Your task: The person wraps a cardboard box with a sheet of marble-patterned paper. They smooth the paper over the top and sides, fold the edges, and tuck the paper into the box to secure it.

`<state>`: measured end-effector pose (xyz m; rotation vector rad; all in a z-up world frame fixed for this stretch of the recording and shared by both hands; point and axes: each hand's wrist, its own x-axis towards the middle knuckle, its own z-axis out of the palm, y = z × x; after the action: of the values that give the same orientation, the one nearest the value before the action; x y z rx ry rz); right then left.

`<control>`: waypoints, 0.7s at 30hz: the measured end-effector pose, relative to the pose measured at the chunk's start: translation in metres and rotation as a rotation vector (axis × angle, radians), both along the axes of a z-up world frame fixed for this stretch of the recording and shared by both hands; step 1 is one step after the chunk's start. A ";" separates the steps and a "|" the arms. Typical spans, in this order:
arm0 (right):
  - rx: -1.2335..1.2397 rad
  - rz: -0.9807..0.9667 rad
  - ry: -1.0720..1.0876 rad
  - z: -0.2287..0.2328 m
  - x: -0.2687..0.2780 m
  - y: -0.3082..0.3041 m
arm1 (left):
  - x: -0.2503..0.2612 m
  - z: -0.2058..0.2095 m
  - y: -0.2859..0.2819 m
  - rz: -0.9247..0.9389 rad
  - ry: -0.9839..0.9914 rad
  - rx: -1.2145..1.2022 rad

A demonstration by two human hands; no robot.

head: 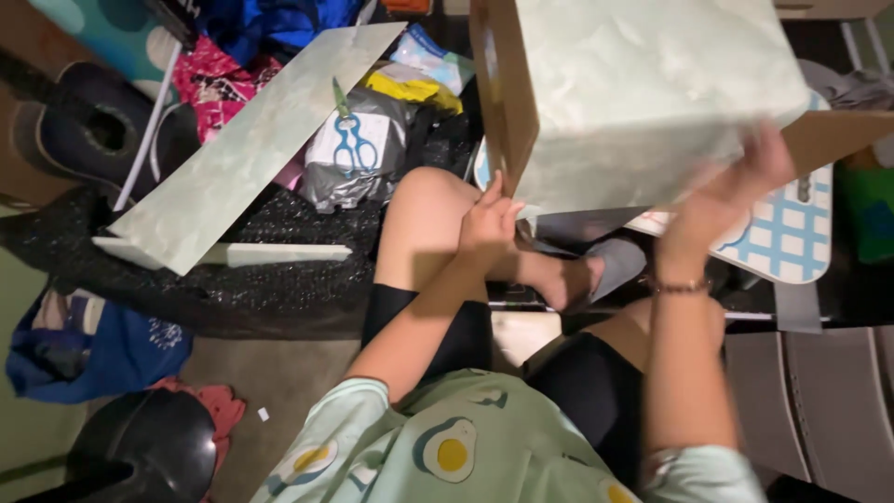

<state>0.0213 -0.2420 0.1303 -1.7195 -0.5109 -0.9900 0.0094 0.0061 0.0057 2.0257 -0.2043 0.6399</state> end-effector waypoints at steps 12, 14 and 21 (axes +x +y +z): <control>0.558 0.241 0.721 -0.200 0.015 -0.057 | 0.001 0.000 0.005 -0.019 0.004 0.038; 0.494 0.274 0.696 -0.209 0.017 -0.055 | 0.001 0.000 0.004 -0.025 0.017 0.053; 0.072 0.308 1.018 -0.193 0.005 -0.031 | 0.000 0.005 0.007 -0.045 0.018 0.046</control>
<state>0.0259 -0.2734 -0.0625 -1.7559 -0.0510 0.1406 0.0098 0.0135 0.0104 2.0643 -0.2556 0.5937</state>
